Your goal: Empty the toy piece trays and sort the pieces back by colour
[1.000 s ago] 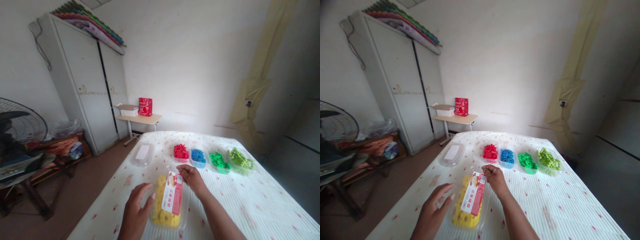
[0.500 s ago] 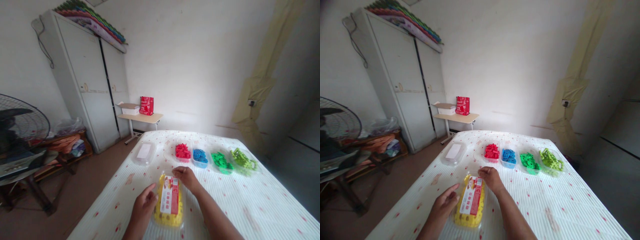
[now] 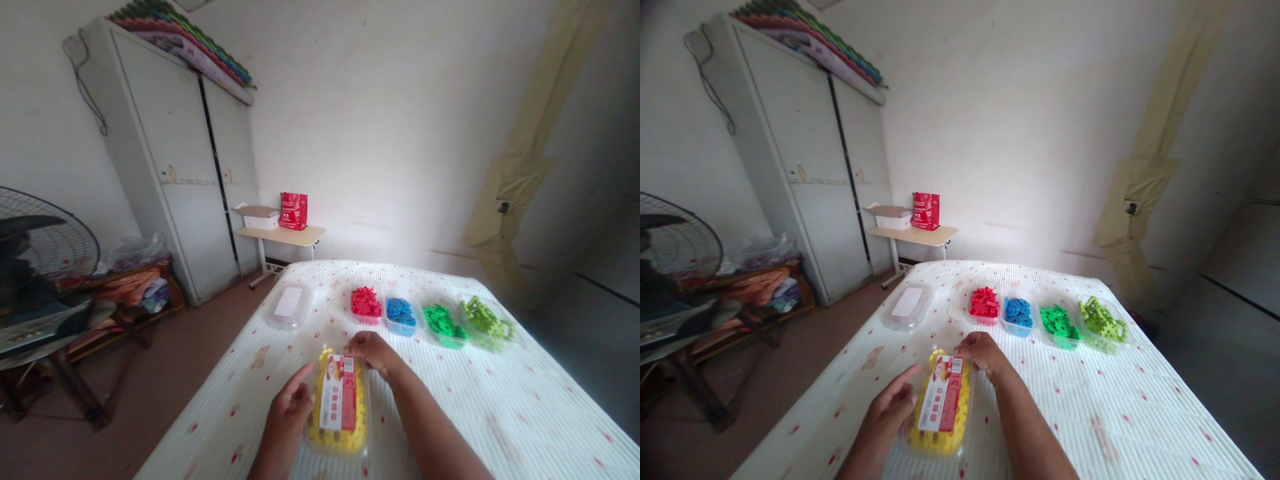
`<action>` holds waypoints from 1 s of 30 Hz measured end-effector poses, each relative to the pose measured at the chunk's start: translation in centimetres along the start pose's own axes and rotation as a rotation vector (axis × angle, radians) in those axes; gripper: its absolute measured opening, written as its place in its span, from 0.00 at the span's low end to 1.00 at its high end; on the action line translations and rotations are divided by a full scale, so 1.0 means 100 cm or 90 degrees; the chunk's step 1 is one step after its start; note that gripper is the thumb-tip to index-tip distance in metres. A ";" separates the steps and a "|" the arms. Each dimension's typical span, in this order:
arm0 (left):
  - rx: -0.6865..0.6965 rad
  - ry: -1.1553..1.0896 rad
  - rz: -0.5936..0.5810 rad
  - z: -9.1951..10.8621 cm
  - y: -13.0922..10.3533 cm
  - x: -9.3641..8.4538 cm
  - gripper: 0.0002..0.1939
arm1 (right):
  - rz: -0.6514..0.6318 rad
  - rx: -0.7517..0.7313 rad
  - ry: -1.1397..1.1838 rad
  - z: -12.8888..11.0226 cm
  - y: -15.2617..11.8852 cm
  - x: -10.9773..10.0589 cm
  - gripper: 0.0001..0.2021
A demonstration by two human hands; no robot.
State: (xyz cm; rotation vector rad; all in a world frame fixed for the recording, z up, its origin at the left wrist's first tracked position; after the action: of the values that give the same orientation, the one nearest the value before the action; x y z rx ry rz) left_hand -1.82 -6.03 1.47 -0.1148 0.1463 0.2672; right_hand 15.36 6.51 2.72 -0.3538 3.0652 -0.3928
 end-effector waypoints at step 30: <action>0.045 0.152 0.027 0.002 0.005 0.003 0.24 | -0.020 0.025 0.192 0.015 -0.026 -0.015 0.15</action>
State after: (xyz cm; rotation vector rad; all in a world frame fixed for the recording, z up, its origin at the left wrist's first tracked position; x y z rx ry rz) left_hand -1.69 -5.43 1.60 -0.0731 0.3946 0.2897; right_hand 17.47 4.04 1.94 -0.3722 3.3404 -0.5548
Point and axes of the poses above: each hand's wrist, its own y-axis towards the middle knuckle, its own x-axis out of the palm, z = x × y, the point moved 1 cm from there along y, towards the middle knuckle, and after that the axes turned 13 degrees about y, right-handed, at the moved point
